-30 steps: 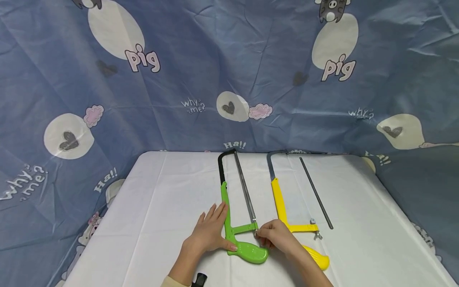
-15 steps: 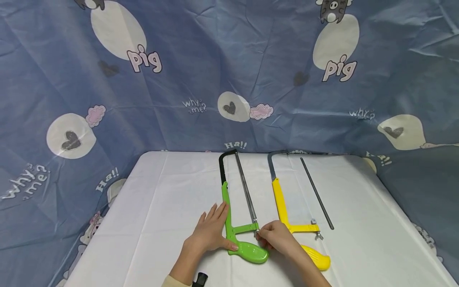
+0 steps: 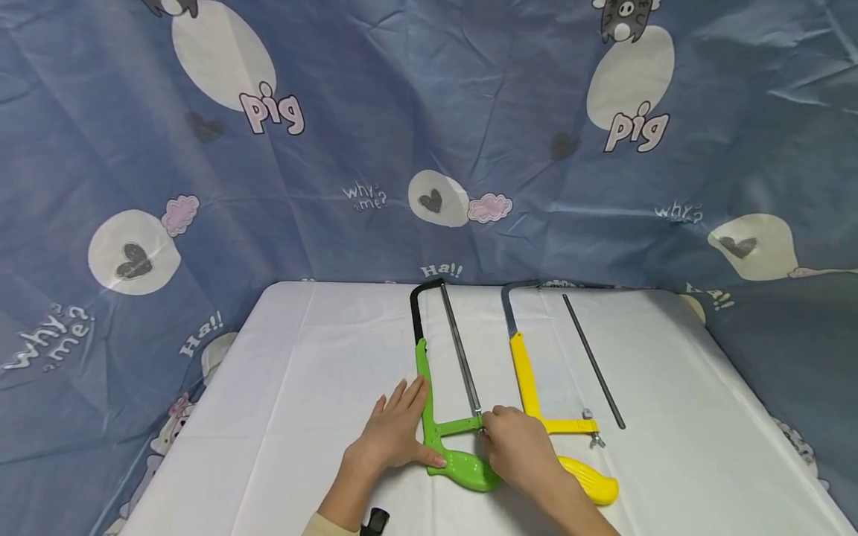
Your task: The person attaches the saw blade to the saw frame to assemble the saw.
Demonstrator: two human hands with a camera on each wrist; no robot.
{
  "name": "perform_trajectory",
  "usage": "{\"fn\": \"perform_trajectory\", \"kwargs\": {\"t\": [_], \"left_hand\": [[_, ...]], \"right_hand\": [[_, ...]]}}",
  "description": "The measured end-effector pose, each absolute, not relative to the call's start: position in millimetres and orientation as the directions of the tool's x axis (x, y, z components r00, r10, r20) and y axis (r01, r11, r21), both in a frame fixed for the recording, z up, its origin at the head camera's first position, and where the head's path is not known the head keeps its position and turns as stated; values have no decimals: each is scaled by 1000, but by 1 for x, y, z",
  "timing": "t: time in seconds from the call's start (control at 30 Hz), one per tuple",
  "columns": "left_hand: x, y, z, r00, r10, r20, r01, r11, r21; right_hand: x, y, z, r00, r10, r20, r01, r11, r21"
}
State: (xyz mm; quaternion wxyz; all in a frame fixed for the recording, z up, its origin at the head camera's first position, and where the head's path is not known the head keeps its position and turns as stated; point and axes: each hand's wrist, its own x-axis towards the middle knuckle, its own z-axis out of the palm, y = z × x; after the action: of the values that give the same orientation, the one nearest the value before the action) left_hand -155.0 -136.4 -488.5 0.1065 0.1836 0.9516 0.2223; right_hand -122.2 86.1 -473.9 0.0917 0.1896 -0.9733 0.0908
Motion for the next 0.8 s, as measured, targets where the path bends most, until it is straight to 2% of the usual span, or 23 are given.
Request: {"fn": "perform_trajectory", "kwargs": {"t": [0.17, 0.4, 0.8], "left_hand": [[-154, -137, -488, -910, 396, -127, 303, 841, 449], [-154, -134, -483, -913, 388, -130, 309, 861, 404], [-157, -133, -485, -915, 380, -135, 310, 877, 367]], "right_hand": [[-122, 83, -475, -883, -410, 228, -425, 905, -17], [-125, 79, -474, -804, -515, 297, -477, 857, 195], [-132, 71, -474, -777, -599, 191, -490, 768, 413]]}}
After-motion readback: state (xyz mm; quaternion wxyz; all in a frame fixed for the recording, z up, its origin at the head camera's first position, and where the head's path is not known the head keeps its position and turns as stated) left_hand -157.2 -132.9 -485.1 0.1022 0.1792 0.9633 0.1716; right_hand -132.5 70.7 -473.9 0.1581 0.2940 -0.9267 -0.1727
